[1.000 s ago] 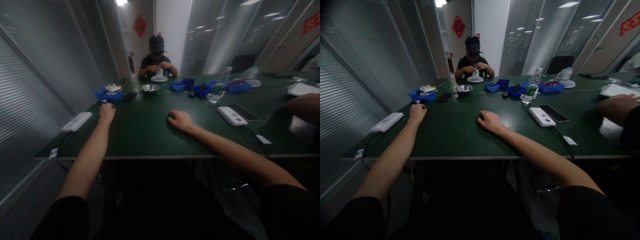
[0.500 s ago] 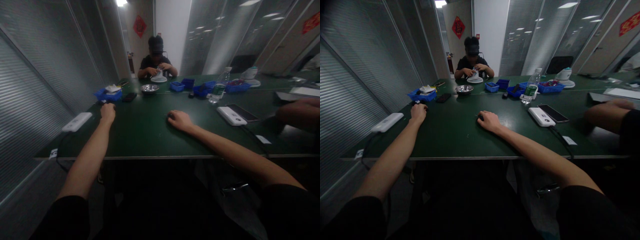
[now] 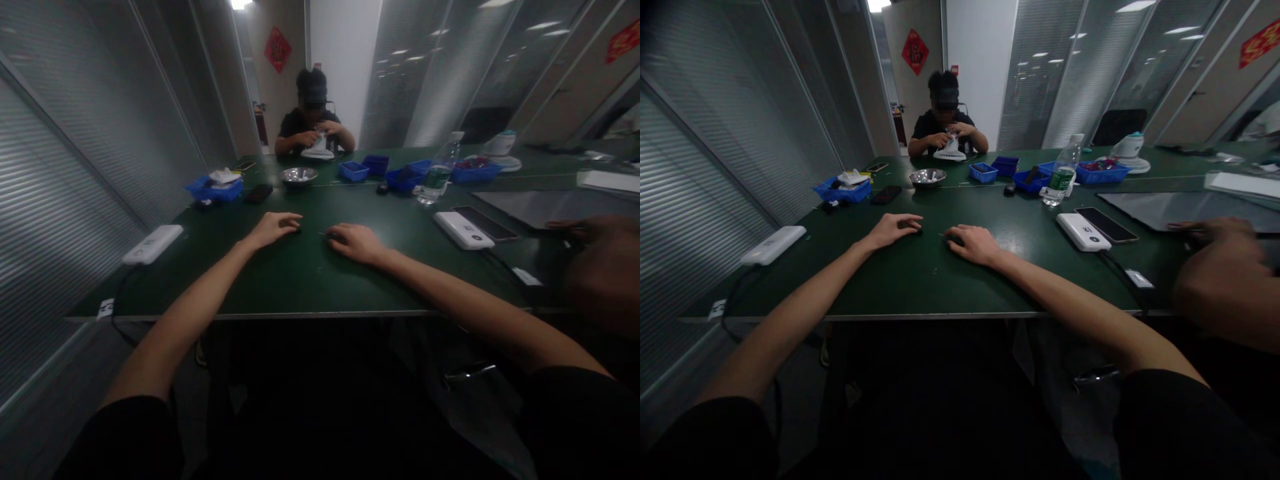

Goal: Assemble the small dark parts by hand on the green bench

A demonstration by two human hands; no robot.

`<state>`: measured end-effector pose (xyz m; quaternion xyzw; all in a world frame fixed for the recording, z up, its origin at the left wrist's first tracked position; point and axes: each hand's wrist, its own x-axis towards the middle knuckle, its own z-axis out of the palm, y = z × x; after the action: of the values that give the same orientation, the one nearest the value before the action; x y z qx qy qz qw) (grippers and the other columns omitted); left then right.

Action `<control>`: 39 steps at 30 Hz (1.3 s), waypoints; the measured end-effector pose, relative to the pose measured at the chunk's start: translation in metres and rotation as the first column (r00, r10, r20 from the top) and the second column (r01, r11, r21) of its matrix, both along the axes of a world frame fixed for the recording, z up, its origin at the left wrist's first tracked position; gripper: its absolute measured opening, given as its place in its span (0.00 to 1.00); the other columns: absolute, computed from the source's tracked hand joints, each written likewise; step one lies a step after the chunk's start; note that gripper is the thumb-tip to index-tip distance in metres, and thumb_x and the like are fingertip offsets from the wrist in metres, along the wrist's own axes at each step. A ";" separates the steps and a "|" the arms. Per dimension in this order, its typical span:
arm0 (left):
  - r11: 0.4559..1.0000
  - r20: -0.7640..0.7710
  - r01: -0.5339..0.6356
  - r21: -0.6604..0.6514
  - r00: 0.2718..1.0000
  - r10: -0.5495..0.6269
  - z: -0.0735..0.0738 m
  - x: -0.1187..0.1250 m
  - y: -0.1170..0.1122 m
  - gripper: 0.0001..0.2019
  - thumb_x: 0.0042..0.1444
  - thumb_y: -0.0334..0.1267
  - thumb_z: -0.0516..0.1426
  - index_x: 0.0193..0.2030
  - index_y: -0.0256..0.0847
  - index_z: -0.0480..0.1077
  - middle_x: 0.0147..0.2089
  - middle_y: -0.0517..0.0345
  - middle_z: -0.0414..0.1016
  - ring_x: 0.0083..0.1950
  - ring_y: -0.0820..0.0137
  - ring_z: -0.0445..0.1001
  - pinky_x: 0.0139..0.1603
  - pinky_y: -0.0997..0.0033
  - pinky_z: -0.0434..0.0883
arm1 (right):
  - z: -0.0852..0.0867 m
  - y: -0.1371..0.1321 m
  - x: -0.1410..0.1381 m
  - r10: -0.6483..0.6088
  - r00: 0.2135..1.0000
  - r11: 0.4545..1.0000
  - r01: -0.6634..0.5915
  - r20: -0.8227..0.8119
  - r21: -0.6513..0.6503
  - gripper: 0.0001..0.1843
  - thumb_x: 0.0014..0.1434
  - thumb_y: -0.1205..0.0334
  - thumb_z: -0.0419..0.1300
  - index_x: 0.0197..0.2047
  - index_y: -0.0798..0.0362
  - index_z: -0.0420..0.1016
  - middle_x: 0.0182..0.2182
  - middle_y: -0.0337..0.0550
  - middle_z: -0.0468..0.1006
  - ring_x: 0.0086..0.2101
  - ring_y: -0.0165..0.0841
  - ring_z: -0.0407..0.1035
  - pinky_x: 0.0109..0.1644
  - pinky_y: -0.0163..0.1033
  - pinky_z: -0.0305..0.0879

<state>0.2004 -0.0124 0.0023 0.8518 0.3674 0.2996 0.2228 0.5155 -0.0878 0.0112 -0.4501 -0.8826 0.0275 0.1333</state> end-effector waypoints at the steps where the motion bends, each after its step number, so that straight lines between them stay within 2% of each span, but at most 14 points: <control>1: 0.998 0.010 0.056 -0.021 0.998 -0.056 -0.001 0.012 -0.005 0.25 0.63 0.41 0.65 0.66 0.41 0.74 0.53 0.49 0.84 0.51 0.62 0.81 0.56 0.61 0.74 | 0.001 -0.001 0.000 0.016 1.000 1.000 -0.016 0.001 0.000 0.23 0.72 0.50 0.54 0.66 0.47 0.73 0.57 0.48 0.79 0.47 0.40 0.75 0.48 0.40 0.65; 4: 0.989 0.001 0.143 -0.040 0.990 -0.143 -0.002 0.036 -0.018 0.30 0.63 0.40 0.63 0.72 0.41 0.68 0.53 0.48 0.83 0.44 0.66 0.79 0.49 0.64 0.73 | 0.003 -0.004 -0.001 0.046 0.999 0.999 -0.046 -0.001 -0.012 0.24 0.73 0.50 0.54 0.67 0.47 0.73 0.55 0.48 0.79 0.46 0.39 0.75 0.46 0.39 0.65; 6: 0.984 -0.004 0.174 -0.038 0.985 -0.174 -0.003 0.043 -0.021 0.30 0.63 0.39 0.63 0.72 0.41 0.67 0.54 0.48 0.83 0.44 0.66 0.78 0.47 0.65 0.72 | 0.004 -0.004 -0.001 0.054 0.999 0.998 -0.054 -0.002 -0.012 0.24 0.73 0.50 0.54 0.67 0.47 0.73 0.55 0.49 0.79 0.45 0.39 0.75 0.45 0.38 0.64; 13: 0.986 0.013 0.167 -0.027 0.986 -0.167 -0.009 0.039 -0.016 0.30 0.63 0.36 0.61 0.71 0.40 0.67 0.54 0.48 0.82 0.45 0.66 0.78 0.46 0.65 0.71 | 0.003 -0.003 0.000 0.057 0.998 0.998 -0.057 0.016 0.001 0.25 0.72 0.50 0.54 0.67 0.47 0.74 0.54 0.48 0.79 0.42 0.38 0.74 0.44 0.39 0.63; 25: 0.988 0.038 0.152 -0.032 0.988 -0.150 -0.011 0.038 -0.013 0.29 0.62 0.35 0.62 0.70 0.40 0.69 0.53 0.48 0.82 0.48 0.64 0.80 0.51 0.61 0.74 | 0.004 -0.004 -0.001 0.047 0.998 0.999 -0.047 0.029 -0.003 0.24 0.71 0.51 0.55 0.65 0.46 0.76 0.53 0.47 0.80 0.42 0.38 0.74 0.43 0.38 0.63; 33: 0.969 0.092 0.235 -0.073 0.969 -0.228 -0.009 0.045 -0.023 0.27 0.63 0.35 0.62 0.69 0.40 0.70 0.55 0.47 0.82 0.54 0.63 0.80 0.62 0.57 0.73 | 0.000 -0.003 0.001 0.085 0.996 0.995 -0.086 0.024 0.041 0.24 0.73 0.50 0.53 0.66 0.48 0.75 0.51 0.48 0.79 0.41 0.38 0.74 0.42 0.38 0.61; 39: 0.971 0.057 0.238 -0.019 0.970 -0.237 -0.010 0.052 -0.029 0.24 0.64 0.34 0.61 0.68 0.42 0.72 0.55 0.50 0.82 0.54 0.63 0.80 0.60 0.58 0.73 | 0.000 -0.004 0.000 0.132 0.991 0.990 -0.132 0.011 0.048 0.25 0.73 0.50 0.53 0.66 0.50 0.74 0.51 0.49 0.80 0.42 0.38 0.74 0.44 0.39 0.62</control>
<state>0.2524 -0.0416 -0.0074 0.8783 0.2604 0.2889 0.2779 0.5158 -0.0919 0.0113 -0.3874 -0.9114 0.0131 0.1385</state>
